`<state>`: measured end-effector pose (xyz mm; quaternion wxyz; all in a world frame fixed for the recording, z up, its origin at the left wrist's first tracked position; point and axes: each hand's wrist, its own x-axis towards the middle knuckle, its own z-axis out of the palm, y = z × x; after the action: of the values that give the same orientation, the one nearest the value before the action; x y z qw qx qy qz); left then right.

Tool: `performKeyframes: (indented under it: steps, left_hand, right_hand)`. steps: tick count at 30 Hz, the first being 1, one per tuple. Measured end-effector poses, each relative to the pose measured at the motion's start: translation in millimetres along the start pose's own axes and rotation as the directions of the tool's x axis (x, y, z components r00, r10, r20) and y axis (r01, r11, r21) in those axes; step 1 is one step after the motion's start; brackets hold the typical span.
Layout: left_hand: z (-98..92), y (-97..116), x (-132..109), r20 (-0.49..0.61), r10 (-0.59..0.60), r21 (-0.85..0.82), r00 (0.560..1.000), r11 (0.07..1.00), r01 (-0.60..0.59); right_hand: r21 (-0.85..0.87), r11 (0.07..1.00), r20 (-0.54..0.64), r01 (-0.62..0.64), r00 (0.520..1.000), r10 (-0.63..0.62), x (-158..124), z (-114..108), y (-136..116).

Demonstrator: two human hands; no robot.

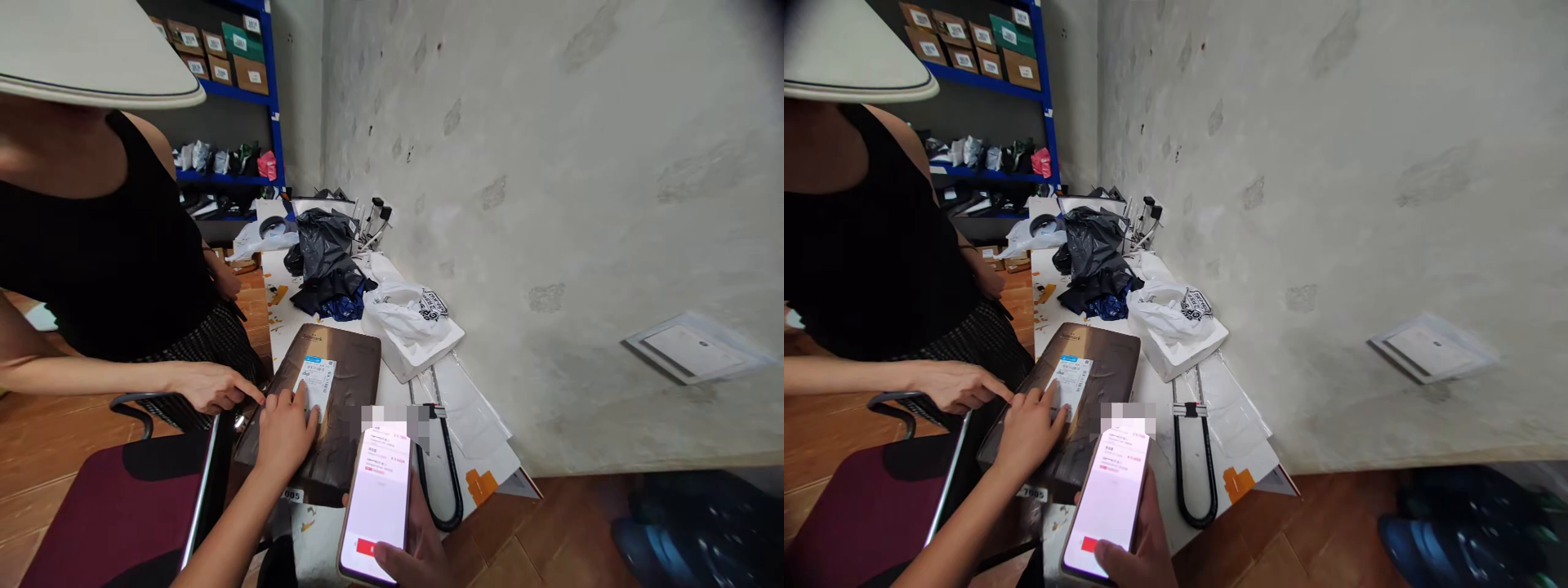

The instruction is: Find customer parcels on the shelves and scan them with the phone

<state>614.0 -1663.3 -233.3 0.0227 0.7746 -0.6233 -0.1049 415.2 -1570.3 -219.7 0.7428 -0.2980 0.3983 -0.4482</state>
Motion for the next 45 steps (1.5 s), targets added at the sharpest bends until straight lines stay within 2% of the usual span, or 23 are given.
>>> performKeyframes:
  steps: [9,18,24,32,36,38,40,42,45]
  left_hand:
    - [-1.8,4.0,10.2,0.017,0.007,0.012,1.000,1.000,-0.007]
    - [-2.1,8.7,13.2,0.059,0.026,0.024,0.998,0.999,-0.027]
    - [-5.7,13.5,19.0,0.083,0.015,0.034,0.996,0.999,-0.018]
    - [0.7,6.5,19.1,0.032,0.065,0.044,0.997,0.997,-0.066]
    - [5.9,0.6,10.4,-0.091,0.117,-0.136,0.989,0.982,-0.129]
    - [7.9,-0.9,1.9,-0.173,0.153,-0.337,0.973,0.919,-0.205]
    - [7.9,0.4,-8.6,-0.192,0.154,-0.571,0.969,0.786,-0.238]
    - [5.2,4.9,-19.8,-0.116,0.138,-0.767,0.984,0.616,-0.177]
    - [-2.4,15.3,-34.4,0.083,0.142,-0.930,0.986,0.368,0.026]
  right_hand:
    - [-0.026,0.999,-0.018,-0.025,1.000,0.024,2.2,-5.6,1.4]
    - [-0.024,0.998,-0.026,-0.065,0.998,0.064,4.9,0.7,-7.0]
    - [0.004,0.999,-0.008,-0.039,0.999,0.039,6.3,2.3,-5.7]
    - [0.005,1.000,0.034,-0.009,0.999,0.009,6.1,6.5,-9.0]
    - [-0.025,0.999,0.068,0.031,0.997,-0.029,8.4,5.6,-8.7]
    - [-0.024,0.998,0.084,0.054,0.995,-0.052,9.4,5.1,-7.2]
    - [-0.015,0.997,0.092,0.073,0.993,-0.071,10.2,5.2,-6.0]
    - [-0.010,0.996,0.099,0.085,0.992,-0.084,10.8,5.8,-5.7]
    - [-0.004,0.997,0.107,0.078,0.991,-0.077,11.4,6.8,-7.1]
